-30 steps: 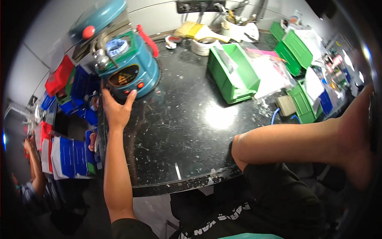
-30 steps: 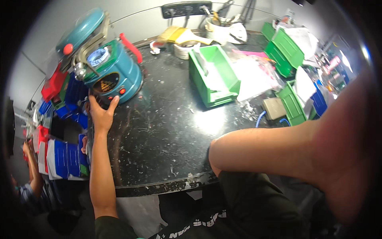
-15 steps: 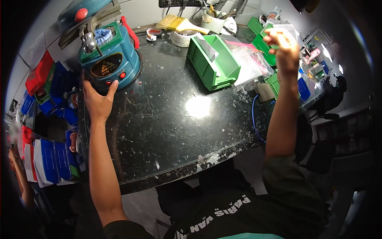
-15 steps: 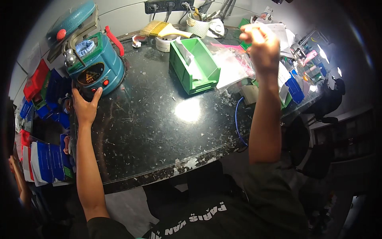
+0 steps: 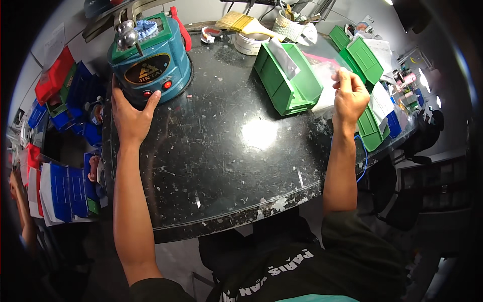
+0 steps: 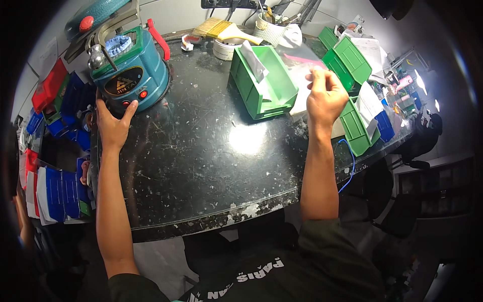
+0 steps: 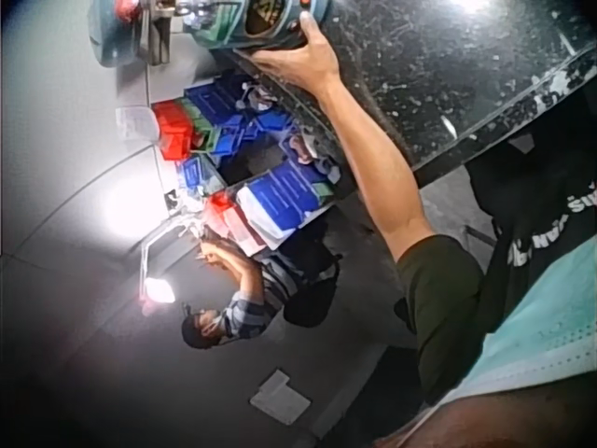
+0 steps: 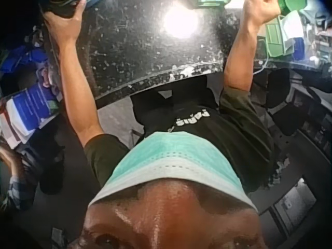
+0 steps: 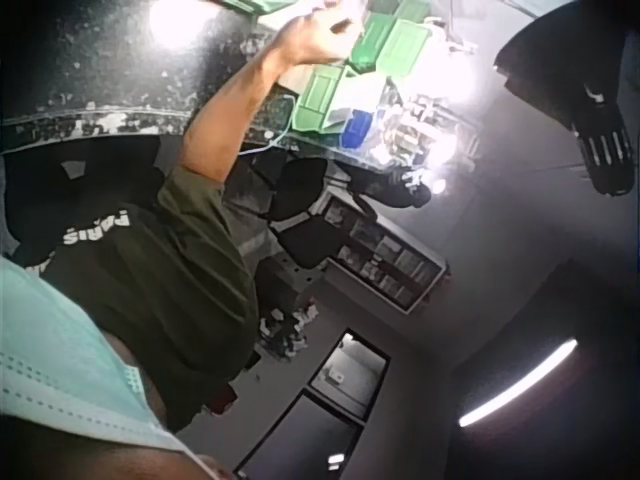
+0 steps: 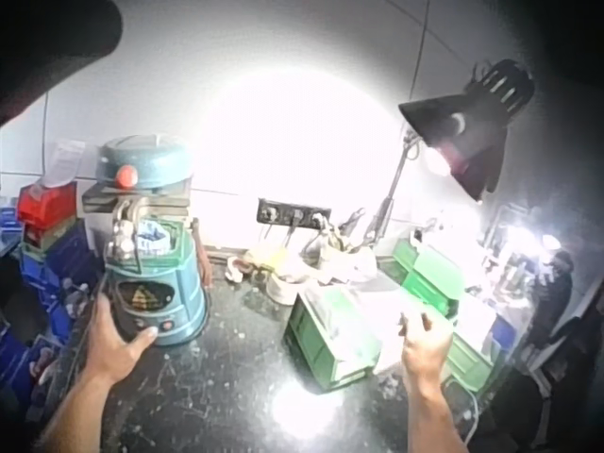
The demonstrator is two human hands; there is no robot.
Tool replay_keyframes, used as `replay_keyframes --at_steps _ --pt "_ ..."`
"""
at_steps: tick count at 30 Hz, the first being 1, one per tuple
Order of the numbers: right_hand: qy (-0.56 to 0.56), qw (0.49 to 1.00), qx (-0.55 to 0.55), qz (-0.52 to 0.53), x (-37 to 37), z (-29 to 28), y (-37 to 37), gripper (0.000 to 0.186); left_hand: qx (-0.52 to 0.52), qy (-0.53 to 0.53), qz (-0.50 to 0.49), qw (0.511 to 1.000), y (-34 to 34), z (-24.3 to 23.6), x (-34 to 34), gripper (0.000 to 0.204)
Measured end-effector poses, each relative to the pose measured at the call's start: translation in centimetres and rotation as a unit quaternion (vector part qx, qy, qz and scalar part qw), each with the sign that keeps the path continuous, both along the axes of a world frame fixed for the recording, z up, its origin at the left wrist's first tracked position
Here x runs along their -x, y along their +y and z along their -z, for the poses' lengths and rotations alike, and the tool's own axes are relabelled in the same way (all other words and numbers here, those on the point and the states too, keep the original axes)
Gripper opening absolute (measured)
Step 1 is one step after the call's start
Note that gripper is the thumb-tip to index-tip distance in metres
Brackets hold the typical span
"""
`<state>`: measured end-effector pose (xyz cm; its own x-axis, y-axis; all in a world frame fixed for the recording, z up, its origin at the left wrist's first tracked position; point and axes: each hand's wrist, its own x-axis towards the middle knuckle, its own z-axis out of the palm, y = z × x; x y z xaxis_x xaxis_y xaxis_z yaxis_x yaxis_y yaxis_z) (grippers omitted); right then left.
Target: The person operates a dental pindex machine to drill holes in a dental model, using their hands to position the model and activate the machine's drilling mechanism.
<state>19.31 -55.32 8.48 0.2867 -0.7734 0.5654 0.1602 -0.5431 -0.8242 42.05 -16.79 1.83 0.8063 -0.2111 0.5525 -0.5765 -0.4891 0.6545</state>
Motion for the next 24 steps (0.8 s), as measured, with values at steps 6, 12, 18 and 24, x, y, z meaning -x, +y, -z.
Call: replay_keyframes --at_steps 6,12,18,24 --pt "-0.079 0.995 -0.057 -0.012 0.7 0.3 -1.3 0.014 0.012 -0.022 0.005 1.000 -0.3 0.1 0.0 0.102" --pt "-0.115 0.980 -0.147 -0.063 1.1 0.4 -2.2 0.016 0.012 -0.018 0.003 1.000 -0.2 0.0 -0.1 0.104" --pt "-0.127 0.971 -0.191 -0.071 1.1 0.6 -2.5 0.015 0.008 -0.020 -0.002 1.000 -0.2 -0.1 0.1 0.104" --pt "-0.128 0.973 -0.177 -0.074 1.1 0.7 -2.5 0.016 0.015 -0.018 0.007 1.000 -0.2 0.0 0.1 0.104"
